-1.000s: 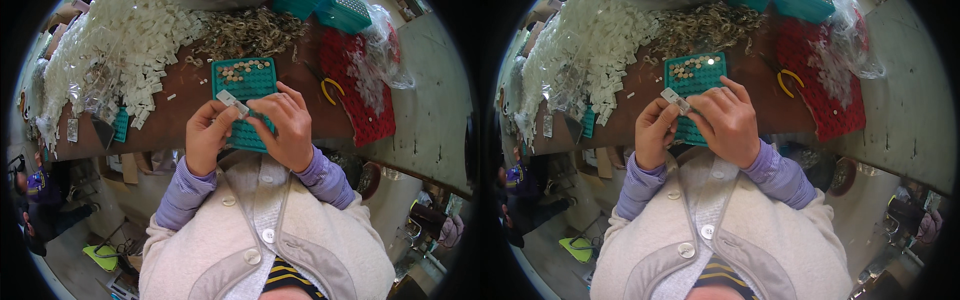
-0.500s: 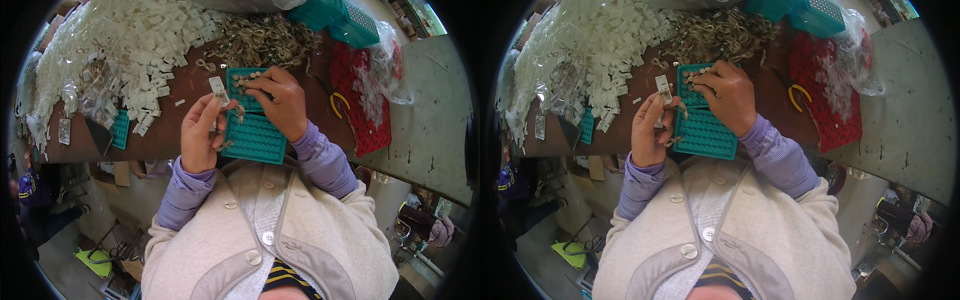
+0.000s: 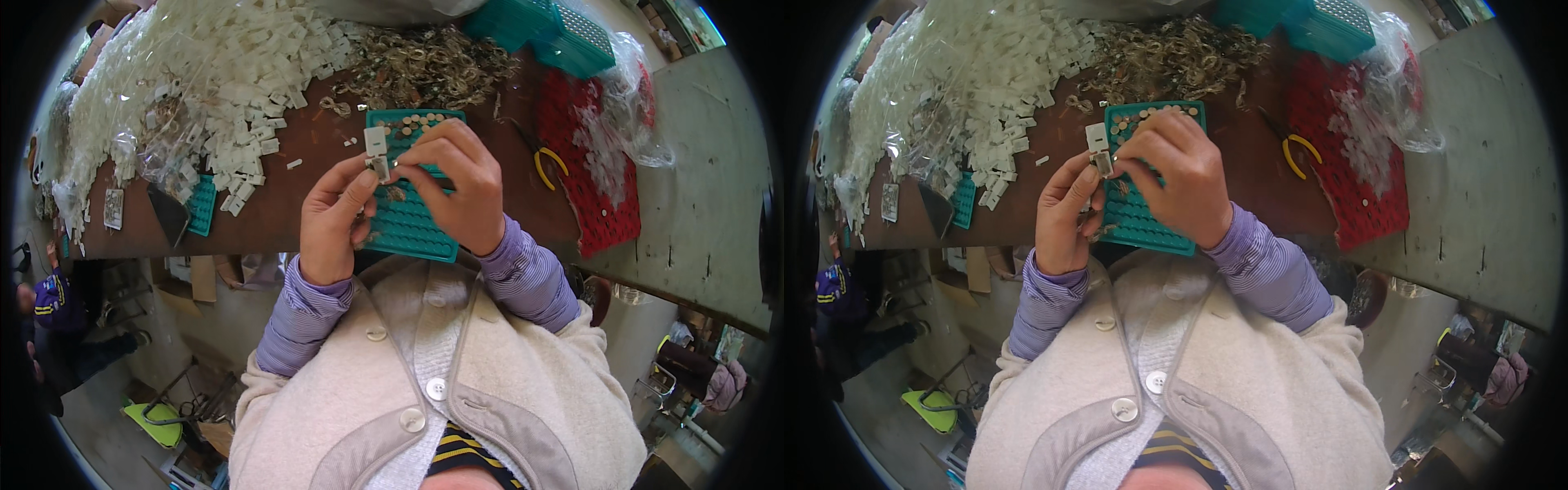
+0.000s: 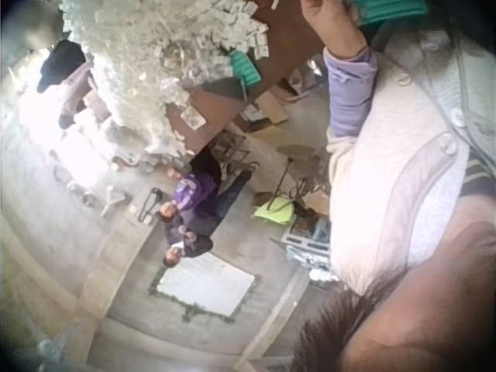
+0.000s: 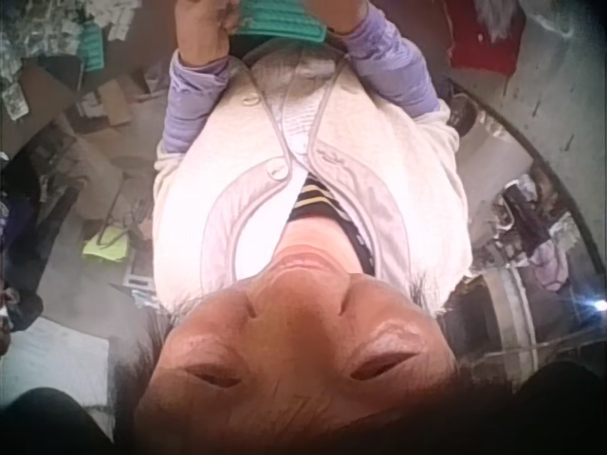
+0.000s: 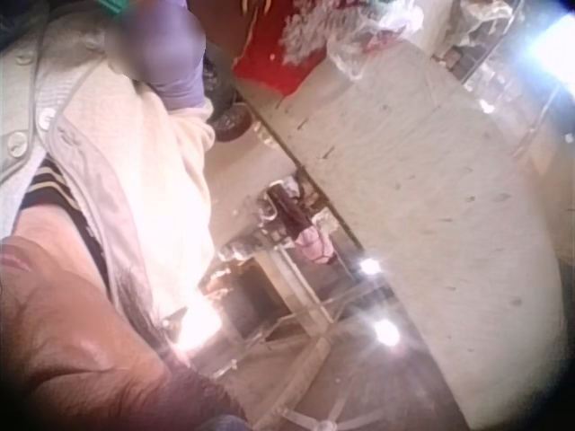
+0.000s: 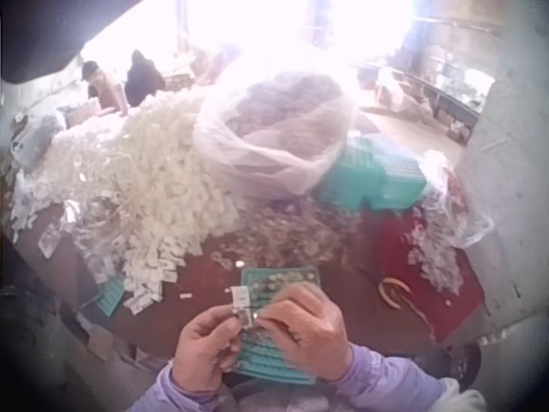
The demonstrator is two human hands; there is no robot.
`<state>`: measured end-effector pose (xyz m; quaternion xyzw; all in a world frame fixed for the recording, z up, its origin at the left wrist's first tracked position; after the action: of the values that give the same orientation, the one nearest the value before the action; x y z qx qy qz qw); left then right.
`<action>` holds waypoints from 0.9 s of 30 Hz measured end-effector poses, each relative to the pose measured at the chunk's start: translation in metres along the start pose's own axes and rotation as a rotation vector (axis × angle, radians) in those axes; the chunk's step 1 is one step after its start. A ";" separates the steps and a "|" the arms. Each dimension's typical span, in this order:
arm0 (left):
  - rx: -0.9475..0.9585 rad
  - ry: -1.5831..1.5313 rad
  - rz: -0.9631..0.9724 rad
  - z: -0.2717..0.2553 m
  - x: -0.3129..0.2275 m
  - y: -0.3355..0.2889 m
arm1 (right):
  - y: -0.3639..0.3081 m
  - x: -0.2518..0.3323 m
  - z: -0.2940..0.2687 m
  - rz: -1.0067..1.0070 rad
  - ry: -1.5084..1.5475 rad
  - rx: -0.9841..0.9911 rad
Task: The person assembles small white plastic housings with metal contacts and wire leads. They repeatedly insert contacts, attach wires, and test the assembly by pressing a button that causes a red LED to light. Completed units are placed into a green tray on the table.
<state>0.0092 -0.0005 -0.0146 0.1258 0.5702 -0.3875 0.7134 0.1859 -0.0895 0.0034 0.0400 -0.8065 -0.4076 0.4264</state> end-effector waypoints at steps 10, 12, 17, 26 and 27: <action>0.040 0.261 0.121 0.031 -0.001 -0.012 | -0.017 0.023 -0.017 -0.045 -0.080 -0.037; 0.064 0.264 0.095 0.029 0.000 -0.012 | -0.020 0.023 -0.016 -0.048 -0.086 -0.044; 0.074 0.283 0.142 0.022 0.006 -0.010 | -0.021 0.024 -0.012 -0.091 -0.086 0.048; 0.154 0.249 0.039 0.006 0.005 -0.003 | -0.018 0.017 -0.006 -0.035 0.048 0.099; 0.152 0.237 0.022 0.004 0.004 -0.003 | -0.017 0.013 -0.006 0.044 0.137 0.072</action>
<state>0.0105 -0.0068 -0.0162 0.2307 0.6180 -0.4039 0.6338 0.1770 -0.1102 0.0022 0.0653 -0.7902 -0.3654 0.4876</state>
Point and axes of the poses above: each hand's wrist, its own y-axis towards the middle knuckle, its own z-axis out of the palm, x = y × z, the point moved 1 cm from there along y, towards the middle knuckle, and after that the axes turned 11 degrees about y, right-handed, at the moved point
